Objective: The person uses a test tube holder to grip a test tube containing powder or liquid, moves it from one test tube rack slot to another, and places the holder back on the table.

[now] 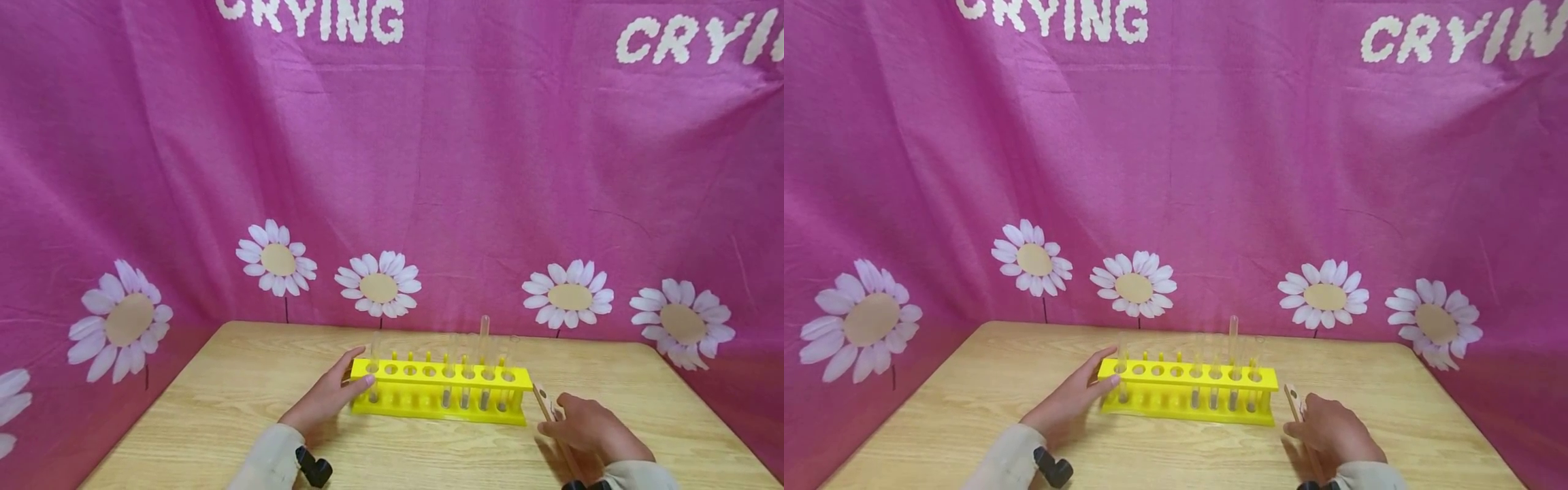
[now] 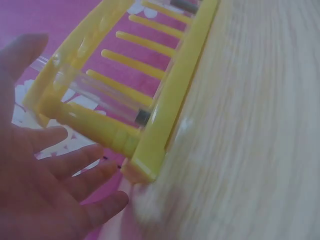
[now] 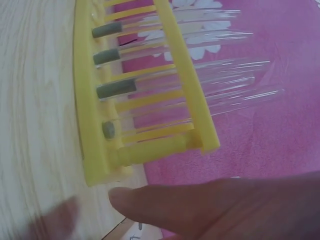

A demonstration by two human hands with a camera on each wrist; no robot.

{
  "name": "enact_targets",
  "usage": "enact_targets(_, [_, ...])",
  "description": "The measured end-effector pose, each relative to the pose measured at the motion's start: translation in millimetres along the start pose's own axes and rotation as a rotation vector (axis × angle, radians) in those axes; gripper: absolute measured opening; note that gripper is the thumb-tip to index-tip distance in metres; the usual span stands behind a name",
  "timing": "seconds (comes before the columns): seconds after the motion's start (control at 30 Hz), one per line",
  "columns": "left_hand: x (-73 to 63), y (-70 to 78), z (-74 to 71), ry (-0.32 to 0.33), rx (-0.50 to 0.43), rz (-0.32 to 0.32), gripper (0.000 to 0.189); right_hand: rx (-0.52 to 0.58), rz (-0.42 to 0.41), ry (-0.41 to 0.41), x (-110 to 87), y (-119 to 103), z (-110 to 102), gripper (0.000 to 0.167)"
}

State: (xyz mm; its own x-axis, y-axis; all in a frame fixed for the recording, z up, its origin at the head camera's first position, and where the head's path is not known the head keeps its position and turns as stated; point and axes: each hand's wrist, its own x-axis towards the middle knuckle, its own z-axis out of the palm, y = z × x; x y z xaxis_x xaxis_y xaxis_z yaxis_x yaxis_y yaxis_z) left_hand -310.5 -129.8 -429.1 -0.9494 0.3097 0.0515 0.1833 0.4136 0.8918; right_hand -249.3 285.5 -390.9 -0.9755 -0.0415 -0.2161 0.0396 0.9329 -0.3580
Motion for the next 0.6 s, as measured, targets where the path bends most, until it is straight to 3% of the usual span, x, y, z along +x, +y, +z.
enact_targets(0.2, [-0.4,-0.6,5.9,0.011,-0.082,-0.009,0.071,-0.062,0.007,0.043,-0.7,-3,2,0.038])
enact_targets(0.6, [4.2,-11.3,15.6,0.042,-0.167,0.026,0.064,-0.119,0.056,0.089,3.2,-4,7,0.030])
